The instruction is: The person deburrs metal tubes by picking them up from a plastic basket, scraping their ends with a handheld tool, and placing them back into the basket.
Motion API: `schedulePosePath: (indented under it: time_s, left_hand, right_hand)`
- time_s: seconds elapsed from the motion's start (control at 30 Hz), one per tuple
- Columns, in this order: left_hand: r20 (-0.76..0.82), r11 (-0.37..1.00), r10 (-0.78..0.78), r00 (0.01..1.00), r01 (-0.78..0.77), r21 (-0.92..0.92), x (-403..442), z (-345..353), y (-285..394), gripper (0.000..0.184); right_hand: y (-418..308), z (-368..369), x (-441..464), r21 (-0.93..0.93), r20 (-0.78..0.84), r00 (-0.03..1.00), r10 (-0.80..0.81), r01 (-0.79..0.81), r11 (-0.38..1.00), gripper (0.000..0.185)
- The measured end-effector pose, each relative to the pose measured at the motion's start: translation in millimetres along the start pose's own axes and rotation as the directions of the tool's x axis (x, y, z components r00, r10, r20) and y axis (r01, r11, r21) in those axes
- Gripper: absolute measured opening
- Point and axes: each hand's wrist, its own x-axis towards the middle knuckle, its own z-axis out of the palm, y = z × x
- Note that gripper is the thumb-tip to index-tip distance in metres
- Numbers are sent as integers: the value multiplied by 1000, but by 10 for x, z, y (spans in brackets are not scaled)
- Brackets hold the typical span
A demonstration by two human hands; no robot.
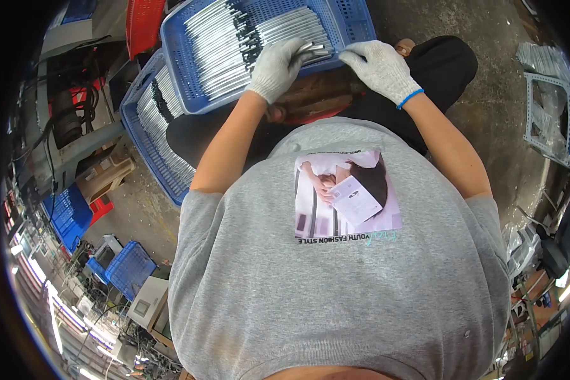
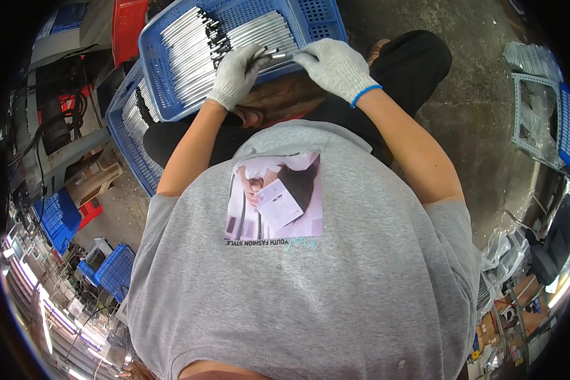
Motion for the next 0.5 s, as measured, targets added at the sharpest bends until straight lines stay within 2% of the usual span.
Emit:
schedulePosePath:
  time_s: [0.03,0.2,0.5]
  left_hand:
    - [95,994,-109,989,111,-8,57,10,-21,20]
    - [215,981,-178,960,158,109,308,260,-172,25]
    - [364,954,-197,910,92,286,576,424,-317,26]
  right_hand:
    - [11,21,7,-13,-43,998,34,-35,999,36]
    - [54,33,-75,-93,-32,998,61,-64,994,37]
    - [101,83,-129,-114,-28,997,77,-80,990,37]
